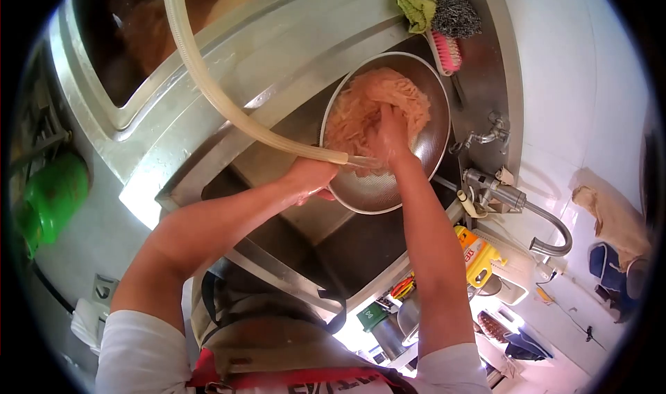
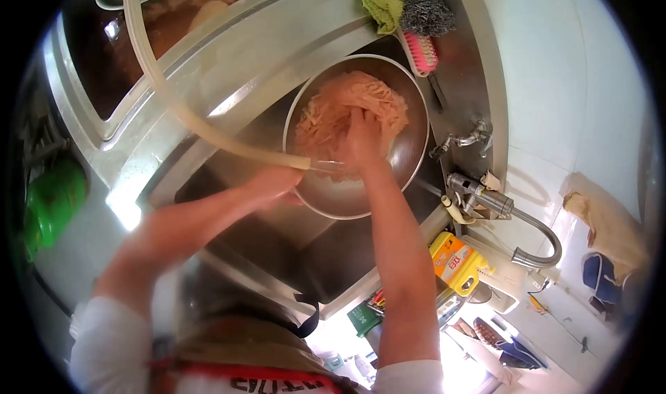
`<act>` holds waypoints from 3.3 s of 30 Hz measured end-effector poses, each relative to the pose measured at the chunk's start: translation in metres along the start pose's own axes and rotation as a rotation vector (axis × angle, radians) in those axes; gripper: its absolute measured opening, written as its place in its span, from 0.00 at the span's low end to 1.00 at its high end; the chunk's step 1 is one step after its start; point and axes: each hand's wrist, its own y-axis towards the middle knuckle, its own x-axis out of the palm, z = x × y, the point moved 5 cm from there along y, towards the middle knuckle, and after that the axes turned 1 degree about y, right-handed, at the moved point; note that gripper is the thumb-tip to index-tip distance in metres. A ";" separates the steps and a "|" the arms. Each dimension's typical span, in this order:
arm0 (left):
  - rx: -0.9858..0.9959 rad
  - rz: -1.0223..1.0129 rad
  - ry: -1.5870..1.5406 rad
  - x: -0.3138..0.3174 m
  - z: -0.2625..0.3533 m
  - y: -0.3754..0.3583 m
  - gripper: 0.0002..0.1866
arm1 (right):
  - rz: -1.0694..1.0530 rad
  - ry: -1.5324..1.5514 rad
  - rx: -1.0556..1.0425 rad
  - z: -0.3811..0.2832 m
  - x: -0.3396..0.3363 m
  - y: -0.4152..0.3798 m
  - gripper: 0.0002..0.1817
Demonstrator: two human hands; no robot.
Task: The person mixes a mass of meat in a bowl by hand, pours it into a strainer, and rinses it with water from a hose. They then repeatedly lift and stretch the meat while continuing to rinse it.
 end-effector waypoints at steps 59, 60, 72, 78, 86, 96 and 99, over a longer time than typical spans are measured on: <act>-0.020 -0.060 0.056 -0.001 -0.010 0.012 0.15 | -0.022 0.229 0.447 -0.047 -0.399 -0.094 0.03; -0.031 -0.046 0.070 -0.003 -0.014 0.016 0.15 | -0.034 0.243 0.428 -0.044 -0.398 -0.092 0.05; 0.038 -0.056 0.013 -0.003 -0.010 0.013 0.19 | 0.042 0.435 0.401 -0.014 -0.490 -0.095 0.22; 0.031 0.046 0.026 -0.001 -0.002 0.004 0.15 | 0.275 -0.177 -0.394 -0.037 -0.604 -0.107 0.28; 0.032 -0.088 0.051 -0.008 -0.027 0.034 0.15 | 0.367 -0.087 -0.177 -0.010 -0.632 -0.101 0.32; 0.067 -0.043 -0.036 -0.007 -0.002 0.011 0.15 | -0.086 0.212 0.161 0.005 -0.223 -0.039 0.13; 0.061 -0.099 -0.052 -0.004 -0.005 0.010 0.15 | -0.036 0.201 0.120 0.018 -0.116 -0.067 0.07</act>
